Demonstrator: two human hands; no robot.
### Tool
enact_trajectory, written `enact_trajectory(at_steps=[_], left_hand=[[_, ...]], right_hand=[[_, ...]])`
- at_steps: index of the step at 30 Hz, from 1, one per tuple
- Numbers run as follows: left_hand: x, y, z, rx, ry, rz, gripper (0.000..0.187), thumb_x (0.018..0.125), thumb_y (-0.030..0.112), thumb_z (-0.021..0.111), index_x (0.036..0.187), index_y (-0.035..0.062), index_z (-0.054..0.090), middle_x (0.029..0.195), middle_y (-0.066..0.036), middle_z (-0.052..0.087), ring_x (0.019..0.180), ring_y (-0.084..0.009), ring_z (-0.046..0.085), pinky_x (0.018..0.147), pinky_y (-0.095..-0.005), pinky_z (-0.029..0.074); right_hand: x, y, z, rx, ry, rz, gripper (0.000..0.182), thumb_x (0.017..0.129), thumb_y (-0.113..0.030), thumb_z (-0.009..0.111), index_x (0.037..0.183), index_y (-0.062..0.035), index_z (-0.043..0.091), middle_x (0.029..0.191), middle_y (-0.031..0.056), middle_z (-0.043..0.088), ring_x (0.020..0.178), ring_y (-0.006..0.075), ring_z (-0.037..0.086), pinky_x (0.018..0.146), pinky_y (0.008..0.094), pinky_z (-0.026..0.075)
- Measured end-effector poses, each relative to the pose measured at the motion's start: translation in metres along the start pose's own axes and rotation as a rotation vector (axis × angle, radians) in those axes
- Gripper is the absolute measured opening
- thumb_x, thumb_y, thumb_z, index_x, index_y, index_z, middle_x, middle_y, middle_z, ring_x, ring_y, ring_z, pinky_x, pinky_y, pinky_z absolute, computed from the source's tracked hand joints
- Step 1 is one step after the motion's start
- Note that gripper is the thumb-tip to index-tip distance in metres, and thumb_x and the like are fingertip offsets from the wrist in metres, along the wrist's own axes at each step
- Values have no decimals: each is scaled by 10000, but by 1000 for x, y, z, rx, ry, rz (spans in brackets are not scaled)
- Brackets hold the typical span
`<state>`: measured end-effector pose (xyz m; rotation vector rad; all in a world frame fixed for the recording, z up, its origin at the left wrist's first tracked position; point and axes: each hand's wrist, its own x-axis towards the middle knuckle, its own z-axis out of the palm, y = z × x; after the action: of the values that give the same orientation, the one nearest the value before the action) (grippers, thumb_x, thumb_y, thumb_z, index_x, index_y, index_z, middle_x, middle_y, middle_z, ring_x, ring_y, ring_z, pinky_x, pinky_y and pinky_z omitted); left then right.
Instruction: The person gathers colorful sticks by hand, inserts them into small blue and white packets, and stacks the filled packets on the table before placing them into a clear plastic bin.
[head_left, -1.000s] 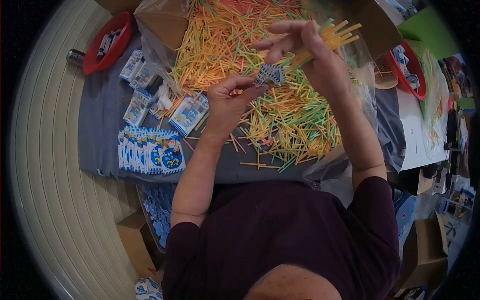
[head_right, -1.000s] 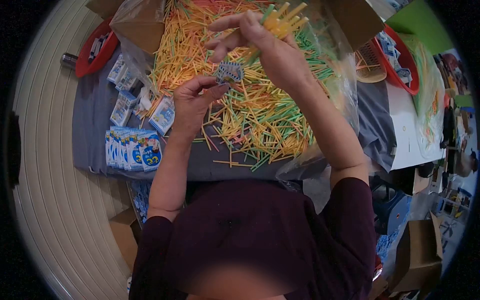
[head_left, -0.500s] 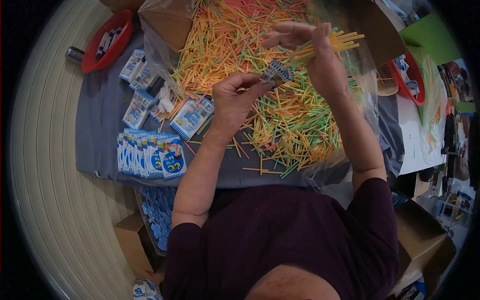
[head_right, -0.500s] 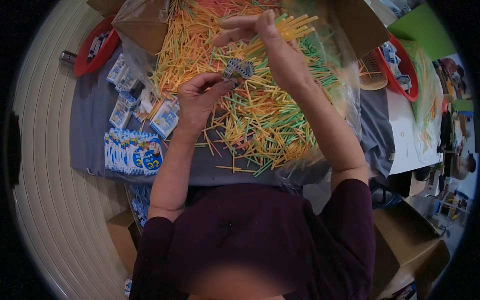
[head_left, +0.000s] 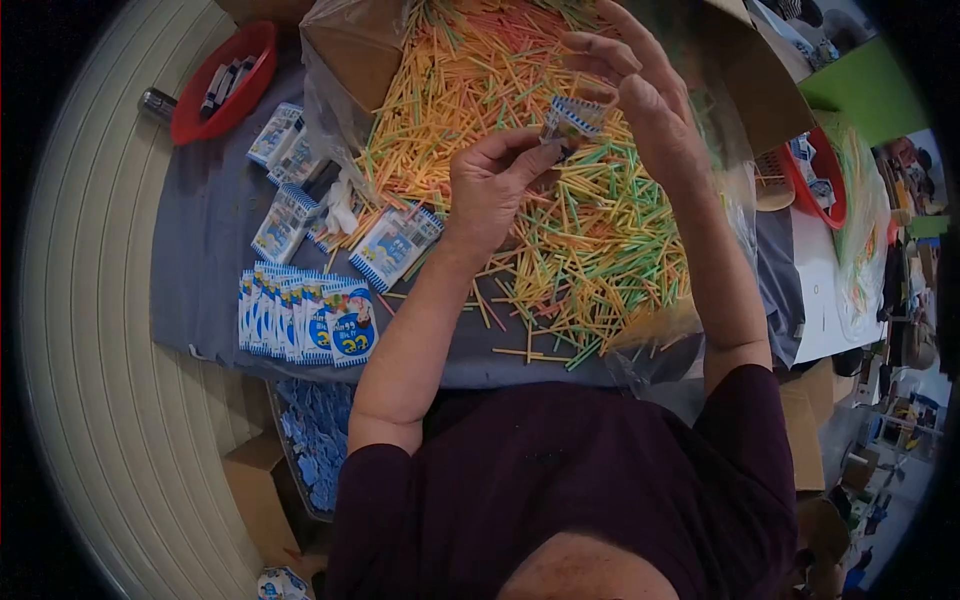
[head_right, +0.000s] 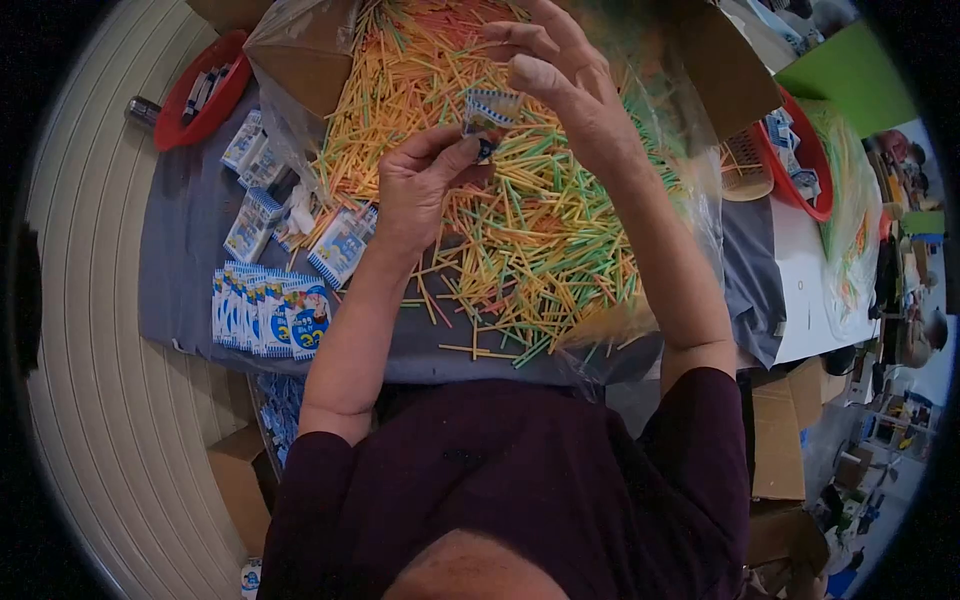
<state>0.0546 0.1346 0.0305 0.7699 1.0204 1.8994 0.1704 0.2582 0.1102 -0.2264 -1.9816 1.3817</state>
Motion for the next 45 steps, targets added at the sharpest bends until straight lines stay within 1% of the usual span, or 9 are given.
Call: enact_trajectory(at_steps=[2,8,10,14,19,27,34,42,45], left_hand=[[-1,5,1,-70,-45,-58,213,898,32,658,1099,-35,647,991,-85,699,854,-162,685,801,-323,597],[-47,17,7,237,-115,-25,335,837,-38,690,1156,5,598,1008,-33,652,908,-107,623,783,-268,533],[-65,10,-3,280,-73,29,289,852,-46,666,1129,3,601,1005,-40,644,907,-111,616,794,-266,520],[-101,17,-53,427,42,250,148,920,-16,557,1050,-37,626,1032,-67,633,955,-130,598,829,-276,480],[-132,30,-84,355,139,97,108,927,-15,582,1027,-36,618,1106,-125,641,1021,-187,607,966,-353,479],[-163,31,-104,241,51,91,126,935,4,591,1051,-7,639,1081,-125,666,987,-210,629,895,-342,497],[-163,38,-94,211,162,130,72,938,19,580,994,3,621,1051,-105,670,1000,-168,605,897,-298,460],[-185,86,-80,1009,58,-25,93,835,19,687,887,-46,647,760,-72,633,681,-135,571,597,-278,440],[-200,99,-98,1226,212,16,116,781,31,733,841,-33,657,702,-93,591,652,-149,529,576,-305,400]], right_hand=[[0,9,3,-17,-68,-87,639,961,-500,477,1427,-65,432,1238,125,608,1148,218,565,978,391,443],[-34,10,41,10,-118,110,449,1023,-386,411,1221,-47,628,1117,80,672,1075,191,617,926,337,493],[-50,5,55,32,-167,98,415,988,-342,474,1219,-28,618,1132,126,667,1098,223,615,929,354,489],[-69,-4,85,-213,-51,-523,375,895,-324,604,1166,-68,647,1025,165,643,984,338,611,832,422,483],[-89,-14,81,-334,-292,-292,234,803,-255,664,982,-105,684,845,133,643,838,343,632,676,440,484],[-108,-12,95,-399,-331,-201,145,783,-206,659,793,-61,653,747,136,637,715,347,639,584,461,460],[-121,-7,121,-228,-248,-214,242,786,-173,645,1006,-73,632,778,138,650,721,360,631,594,462,459],[-105,-20,81,-498,-539,-231,274,697,-22,674,966,-60,640,708,93,575,659,299,580,598,415,454],[-107,-19,59,-503,-326,-69,185,767,19,676,948,-16,666,741,116,630,635,290,606,569,378,464]])
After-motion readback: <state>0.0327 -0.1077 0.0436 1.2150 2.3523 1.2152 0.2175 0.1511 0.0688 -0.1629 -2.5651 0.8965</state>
